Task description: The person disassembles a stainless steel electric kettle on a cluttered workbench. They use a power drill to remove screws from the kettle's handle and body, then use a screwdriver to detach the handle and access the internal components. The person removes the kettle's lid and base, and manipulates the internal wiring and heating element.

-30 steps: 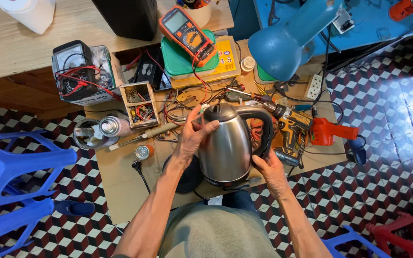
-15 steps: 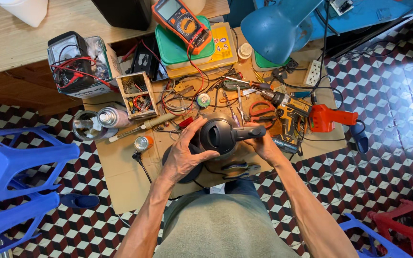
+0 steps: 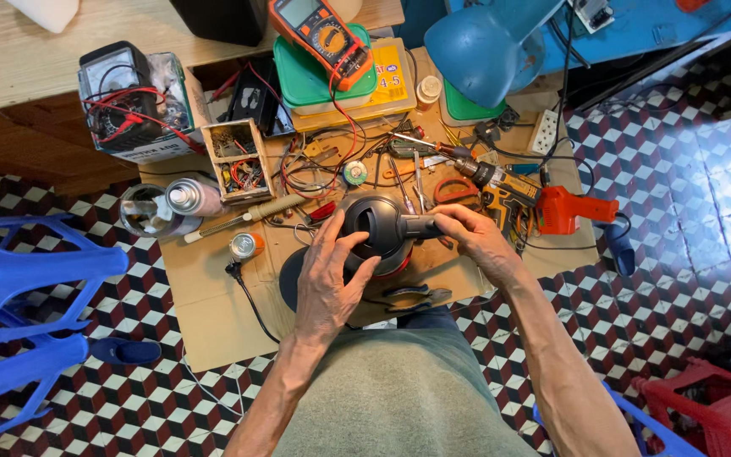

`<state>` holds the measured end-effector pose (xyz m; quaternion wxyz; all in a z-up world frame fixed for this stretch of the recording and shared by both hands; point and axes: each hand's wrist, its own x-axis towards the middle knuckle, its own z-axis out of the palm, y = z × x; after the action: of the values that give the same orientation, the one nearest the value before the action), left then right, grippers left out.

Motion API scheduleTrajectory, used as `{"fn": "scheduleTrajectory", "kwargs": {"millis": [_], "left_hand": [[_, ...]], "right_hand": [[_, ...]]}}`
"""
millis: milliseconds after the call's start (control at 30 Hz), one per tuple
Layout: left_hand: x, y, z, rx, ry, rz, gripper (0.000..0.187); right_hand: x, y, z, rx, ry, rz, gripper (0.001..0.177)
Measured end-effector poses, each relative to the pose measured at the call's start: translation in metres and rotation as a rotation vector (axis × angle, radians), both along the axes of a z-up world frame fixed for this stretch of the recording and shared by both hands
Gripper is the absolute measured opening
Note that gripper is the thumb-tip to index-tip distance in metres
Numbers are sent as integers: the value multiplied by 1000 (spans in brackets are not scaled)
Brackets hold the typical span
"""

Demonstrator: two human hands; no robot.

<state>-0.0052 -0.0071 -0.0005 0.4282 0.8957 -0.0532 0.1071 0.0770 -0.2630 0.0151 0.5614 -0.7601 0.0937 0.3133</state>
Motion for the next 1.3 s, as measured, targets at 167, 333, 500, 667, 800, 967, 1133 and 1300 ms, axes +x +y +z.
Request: {"fn": "scheduleTrajectory", "kwargs": {"millis": [167, 333, 500, 667, 800, 967, 1133, 1300], "left_hand": [[-3, -22, 11, 80, -37, 120, 58], [-1, -49, 21, 30, 55, 295, 62], [-1, -74, 23, 19, 55, 410, 61], [-1, -103, 25, -37, 109, 490, 55], [-3, -125, 23, -3, 160, 613, 56], [-6, -137, 21, -42, 135, 681, 53], [-5, -140, 18, -35, 96, 693, 53], [-2, -143, 22, -90, 104, 739, 53]], "right_hand": [[8, -12, -9, 23, 27, 167, 45], [2, -10, -19, 63, -34, 334, 46], [-15, -9, -24, 156, 19, 348, 45], [-13, -32, -25, 293, 83, 445, 43], [2, -49, -28, 196, 124, 577, 43], [26, -59, -52, 357, 30, 522, 50], [100, -53, -141, -154, -585, 388, 31], [156, -26, -219, -416, -870, 670, 22]]}}
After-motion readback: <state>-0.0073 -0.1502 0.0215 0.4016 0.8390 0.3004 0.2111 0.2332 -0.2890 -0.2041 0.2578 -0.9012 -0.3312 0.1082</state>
